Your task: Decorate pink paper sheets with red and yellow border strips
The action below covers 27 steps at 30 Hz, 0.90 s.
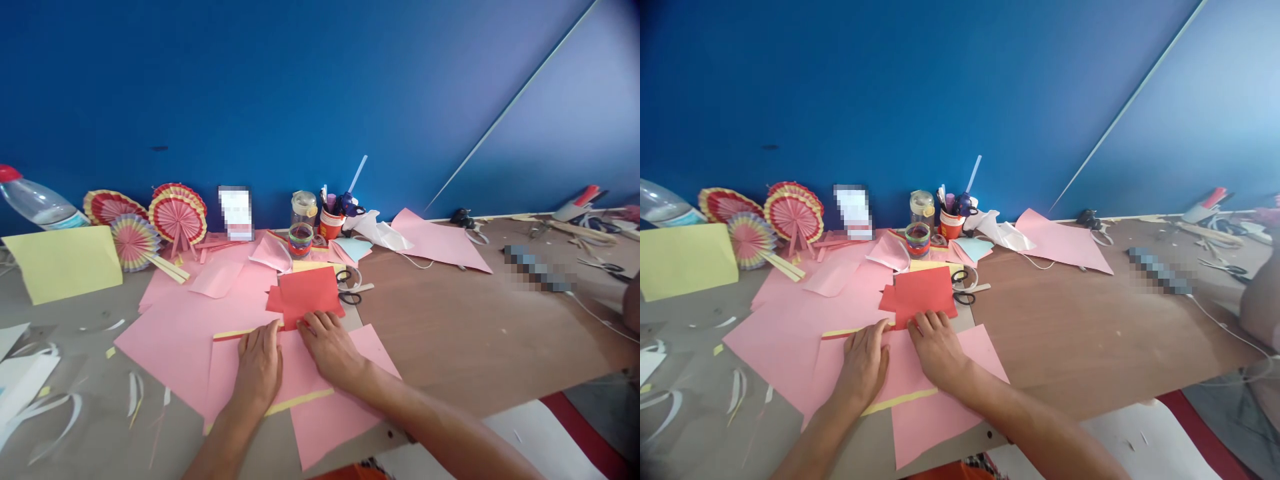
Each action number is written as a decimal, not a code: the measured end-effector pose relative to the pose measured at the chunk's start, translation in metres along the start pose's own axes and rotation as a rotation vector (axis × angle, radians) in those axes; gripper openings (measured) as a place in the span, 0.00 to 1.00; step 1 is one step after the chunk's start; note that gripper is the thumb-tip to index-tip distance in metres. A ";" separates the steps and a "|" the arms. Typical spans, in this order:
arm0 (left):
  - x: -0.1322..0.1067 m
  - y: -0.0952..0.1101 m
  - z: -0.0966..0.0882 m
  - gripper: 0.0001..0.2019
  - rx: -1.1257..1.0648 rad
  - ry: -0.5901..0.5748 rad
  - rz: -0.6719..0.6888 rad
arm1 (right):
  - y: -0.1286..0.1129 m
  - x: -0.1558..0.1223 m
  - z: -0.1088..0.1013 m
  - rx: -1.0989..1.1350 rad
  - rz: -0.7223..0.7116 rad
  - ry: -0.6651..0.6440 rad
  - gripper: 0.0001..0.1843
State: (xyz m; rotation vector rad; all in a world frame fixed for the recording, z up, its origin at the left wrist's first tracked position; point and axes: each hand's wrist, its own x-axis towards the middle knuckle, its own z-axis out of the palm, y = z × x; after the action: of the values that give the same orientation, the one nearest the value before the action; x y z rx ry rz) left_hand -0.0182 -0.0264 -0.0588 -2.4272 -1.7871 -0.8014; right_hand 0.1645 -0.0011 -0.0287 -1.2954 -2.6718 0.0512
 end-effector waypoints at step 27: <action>0.004 0.006 -0.008 0.19 0.136 -0.107 0.047 | -0.005 0.006 0.014 0.090 0.072 -0.025 0.35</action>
State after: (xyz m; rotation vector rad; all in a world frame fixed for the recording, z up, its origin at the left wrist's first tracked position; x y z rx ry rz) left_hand -0.0151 -0.0276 -0.0483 -2.4559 -1.7480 -0.5370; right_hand 0.1547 0.0015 -0.0408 -1.3712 -2.6099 0.1961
